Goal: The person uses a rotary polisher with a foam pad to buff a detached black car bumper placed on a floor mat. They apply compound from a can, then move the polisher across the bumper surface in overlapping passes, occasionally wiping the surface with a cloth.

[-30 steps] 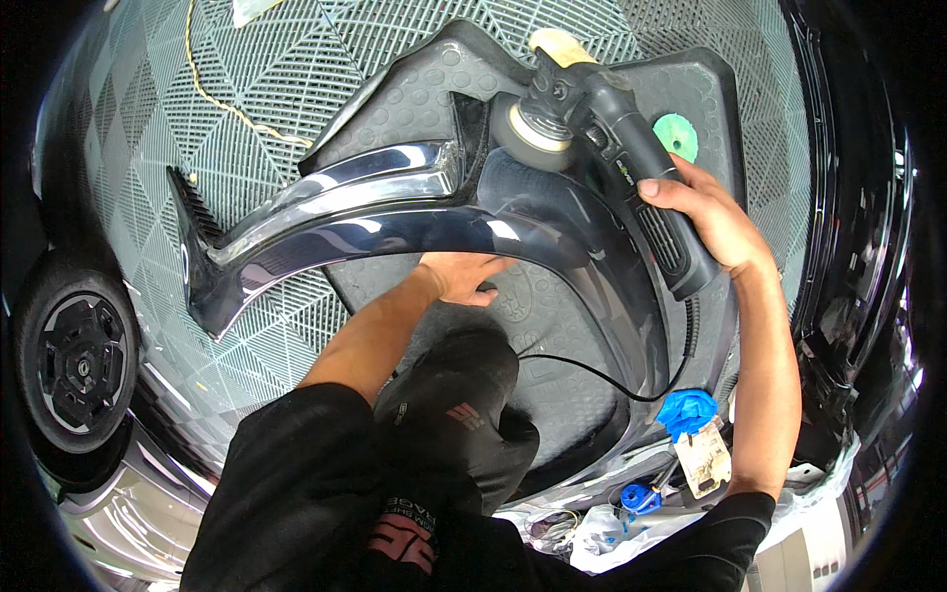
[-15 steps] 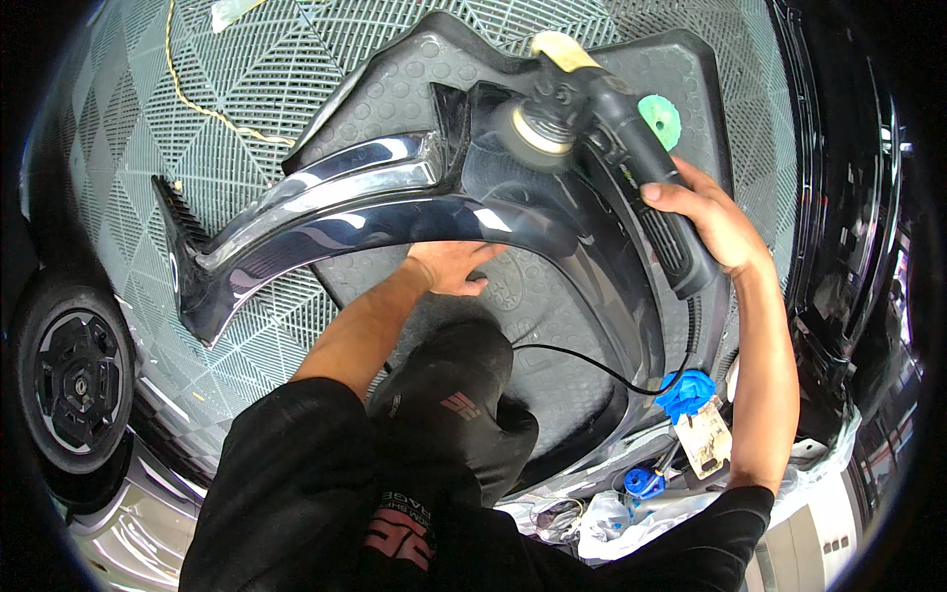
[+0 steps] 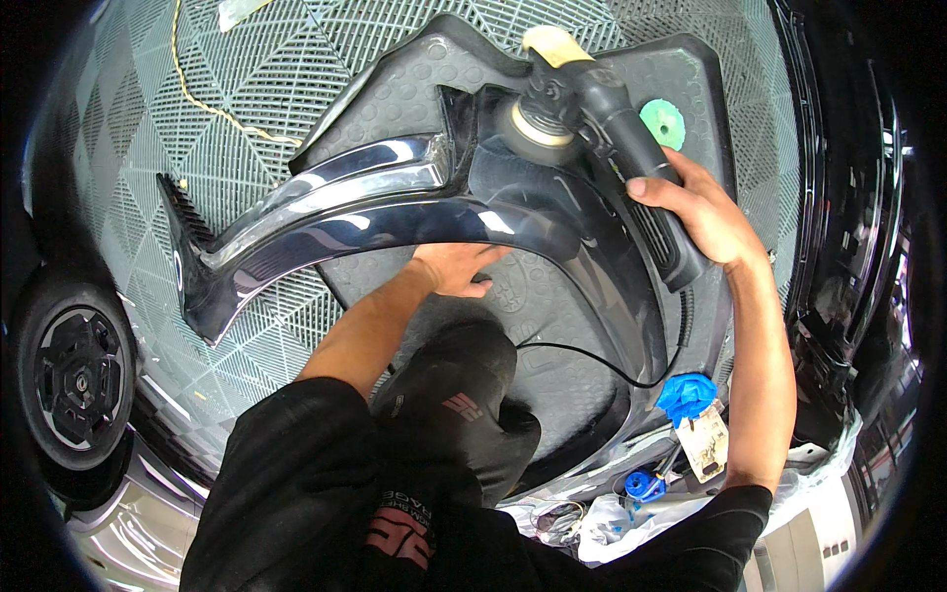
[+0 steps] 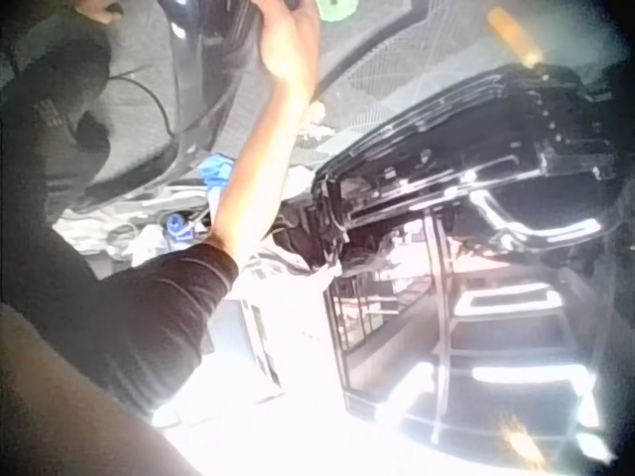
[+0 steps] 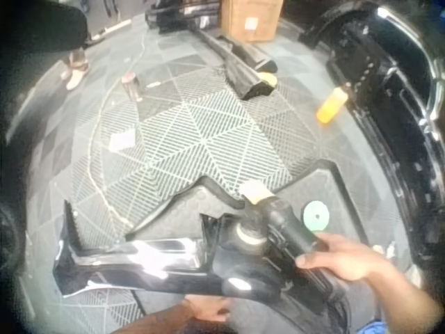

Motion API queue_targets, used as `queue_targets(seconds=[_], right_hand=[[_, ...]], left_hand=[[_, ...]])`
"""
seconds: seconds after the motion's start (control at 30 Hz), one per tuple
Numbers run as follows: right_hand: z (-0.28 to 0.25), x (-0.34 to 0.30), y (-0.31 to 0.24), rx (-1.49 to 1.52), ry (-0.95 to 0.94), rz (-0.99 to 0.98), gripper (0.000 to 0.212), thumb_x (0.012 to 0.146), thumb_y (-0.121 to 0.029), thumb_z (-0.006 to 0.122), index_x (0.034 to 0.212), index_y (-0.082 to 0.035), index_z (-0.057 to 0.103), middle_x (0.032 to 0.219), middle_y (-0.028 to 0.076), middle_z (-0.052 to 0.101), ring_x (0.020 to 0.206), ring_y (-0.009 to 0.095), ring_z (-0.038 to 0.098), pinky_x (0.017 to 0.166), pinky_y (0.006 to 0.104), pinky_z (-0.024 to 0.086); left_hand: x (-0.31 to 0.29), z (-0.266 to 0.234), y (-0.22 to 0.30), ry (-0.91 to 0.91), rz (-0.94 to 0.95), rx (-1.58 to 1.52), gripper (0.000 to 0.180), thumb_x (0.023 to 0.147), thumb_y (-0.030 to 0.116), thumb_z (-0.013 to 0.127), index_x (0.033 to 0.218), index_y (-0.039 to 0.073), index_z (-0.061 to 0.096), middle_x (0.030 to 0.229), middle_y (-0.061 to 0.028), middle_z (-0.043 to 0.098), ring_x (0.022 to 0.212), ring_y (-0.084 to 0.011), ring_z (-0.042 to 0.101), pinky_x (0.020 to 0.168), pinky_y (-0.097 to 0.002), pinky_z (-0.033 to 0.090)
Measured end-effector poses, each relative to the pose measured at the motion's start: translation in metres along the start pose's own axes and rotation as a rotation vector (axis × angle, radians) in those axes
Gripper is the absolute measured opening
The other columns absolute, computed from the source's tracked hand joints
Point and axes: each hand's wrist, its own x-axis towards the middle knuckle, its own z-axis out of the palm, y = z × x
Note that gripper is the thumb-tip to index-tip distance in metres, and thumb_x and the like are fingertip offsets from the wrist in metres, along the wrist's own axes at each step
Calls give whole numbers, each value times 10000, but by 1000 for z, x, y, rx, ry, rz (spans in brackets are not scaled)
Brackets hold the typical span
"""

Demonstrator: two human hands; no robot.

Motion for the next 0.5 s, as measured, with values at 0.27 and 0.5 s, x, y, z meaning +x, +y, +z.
queue_targets(seconds=[0.27,0.5], right_hand=[[17,13,-14,0,0,-48,718,859,-482,733,1333,43,612,1116,166,718,1011,215,680,924,334,501],[1,6,11,152,-27,68,787,867,-435,753,1439,47,509,1078,154,695,887,174,689,773,288,563]], left_hand=[[0,-1,1,27,15,40,745,972,509,520,1593,146,327,1302,-190,639,1164,-343,659,1011,-423,518],[0,5,-2,16,11,-30,751,972,509,520,1598,148,316,1315,-192,629,1187,-341,646,1016,-424,511]])
